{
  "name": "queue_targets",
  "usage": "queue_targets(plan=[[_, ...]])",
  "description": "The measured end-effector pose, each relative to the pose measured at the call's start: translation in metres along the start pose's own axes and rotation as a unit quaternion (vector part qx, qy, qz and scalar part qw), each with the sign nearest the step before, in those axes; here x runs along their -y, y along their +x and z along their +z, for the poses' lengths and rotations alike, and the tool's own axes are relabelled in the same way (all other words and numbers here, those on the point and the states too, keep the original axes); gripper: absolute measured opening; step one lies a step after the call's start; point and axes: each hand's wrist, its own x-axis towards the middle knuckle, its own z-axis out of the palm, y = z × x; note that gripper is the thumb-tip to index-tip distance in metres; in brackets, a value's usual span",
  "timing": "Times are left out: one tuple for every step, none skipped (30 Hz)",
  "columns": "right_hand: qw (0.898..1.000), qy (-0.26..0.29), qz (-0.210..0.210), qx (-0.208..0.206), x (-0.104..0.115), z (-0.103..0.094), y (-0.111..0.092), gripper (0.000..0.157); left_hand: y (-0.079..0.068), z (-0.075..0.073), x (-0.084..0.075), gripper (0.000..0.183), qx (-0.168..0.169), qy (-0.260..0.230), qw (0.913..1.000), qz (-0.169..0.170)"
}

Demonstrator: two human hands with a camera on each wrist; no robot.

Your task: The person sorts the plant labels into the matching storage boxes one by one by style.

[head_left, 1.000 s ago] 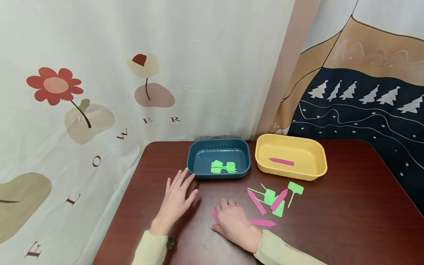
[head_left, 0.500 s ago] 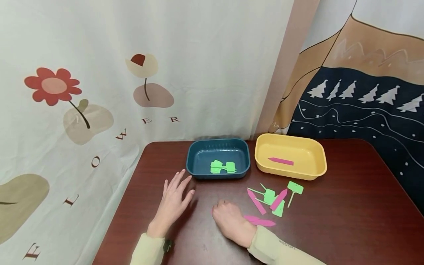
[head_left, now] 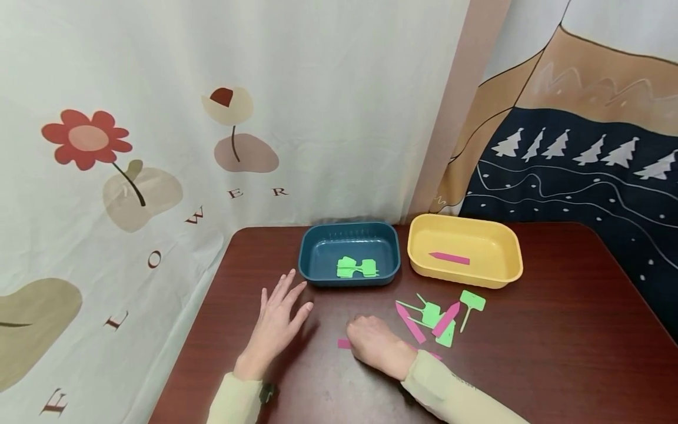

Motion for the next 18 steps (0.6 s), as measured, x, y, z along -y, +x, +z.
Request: queue_targets(plan=[[1.000, 0.001, -0.008, -0.004, -0.001, 0.000, -0.001, 0.024, 0.001, 0.000, -0.001, 0.055, 0.003, -0.003, 1.0000, 0.001], [1.000, 0.001, -0.016, -0.009, -0.003, 0.001, -0.002, 0.024, 0.001, -0.001, -0.002, 0.056, 0.006, -0.006, 1.0000, 0.001], [1.000, 0.002, -0.023, -0.012, -0.004, 0.001, -0.002, 0.024, 0.002, -0.001, -0.003, 0.057, 0.009, -0.008, 0.9999, 0.002], [0.999, 0.007, -0.028, -0.012, -0.005, 0.001, -0.003, 0.024, 0.003, 0.000, -0.005, 0.058, 0.012, -0.010, 0.9999, 0.004], [0.999, 0.007, -0.033, -0.013, -0.006, 0.001, -0.004, 0.023, 0.004, 0.000, -0.006, 0.058, 0.014, -0.011, 0.9998, 0.005], [0.999, 0.011, -0.036, -0.011, -0.007, 0.000, -0.005, 0.021, 0.005, 0.001, -0.007, 0.058, 0.015, -0.012, 0.9998, 0.006], [0.999, 0.017, -0.039, -0.007, -0.008, -0.002, -0.006, 0.020, 0.006, 0.002, -0.009, 0.059, 0.017, -0.013, 0.9997, 0.007], [0.999, 0.025, -0.040, -0.003, -0.010, -0.004, -0.007, 0.019, 0.008, 0.003, -0.011, 0.059, 0.019, -0.013, 0.9997, 0.009], [0.999, 0.032, -0.041, 0.000, -0.011, -0.007, -0.010, 0.017, 0.009, 0.004, -0.013, 0.060, 0.021, -0.011, 0.9996, 0.013], [0.998, 0.039, -0.042, 0.002, -0.013, -0.010, -0.012, 0.015, 0.010, 0.004, -0.014, 0.061, 0.023, -0.010, 0.9996, 0.016], [0.998, 0.042, -0.043, 0.001, -0.015, -0.013, -0.015, 0.012, 0.012, 0.005, -0.017, 0.062, 0.025, -0.009, 0.9994, 0.021], [0.998, 0.048, -0.044, -0.002, -0.017, -0.016, -0.018, 0.010, 0.013, 0.005, -0.019, 0.063, 0.029, -0.009, 0.9992, 0.026], [0.997, 0.052, -0.047, -0.009, -0.020, -0.020, -0.021, 0.008, 0.015, 0.006, -0.021, 0.064, 0.032, -0.009, 0.9989, 0.033], [0.997, 0.054, -0.046, -0.019, -0.023, -0.024, -0.026, 0.006, 0.018, 0.007, -0.024, 0.064, 0.033, -0.010, 0.9986, 0.040], [0.997, 0.055, -0.048, -0.030, -0.027, -0.027, -0.030, 0.005, 0.020, 0.008, -0.027, 0.064, 0.036, -0.012, 0.9982, 0.047], [0.996, 0.055, -0.049, -0.042, -0.031, -0.031, -0.034, 0.004, 0.023, 0.009, -0.030, 0.064, 0.038, -0.014, 0.9978, 0.053], [0.996, 0.052, -0.050, -0.054, -0.035, -0.035, -0.038, 0.004, 0.025, 0.010, -0.033, 0.064, 0.039, -0.017, 0.9974, 0.059], [0.995, 0.051, -0.051, -0.067, -0.039, -0.039, -0.043, 0.005, 0.028, 0.011, -0.036, 0.064, 0.038, -0.020, 0.9970, 0.065]])
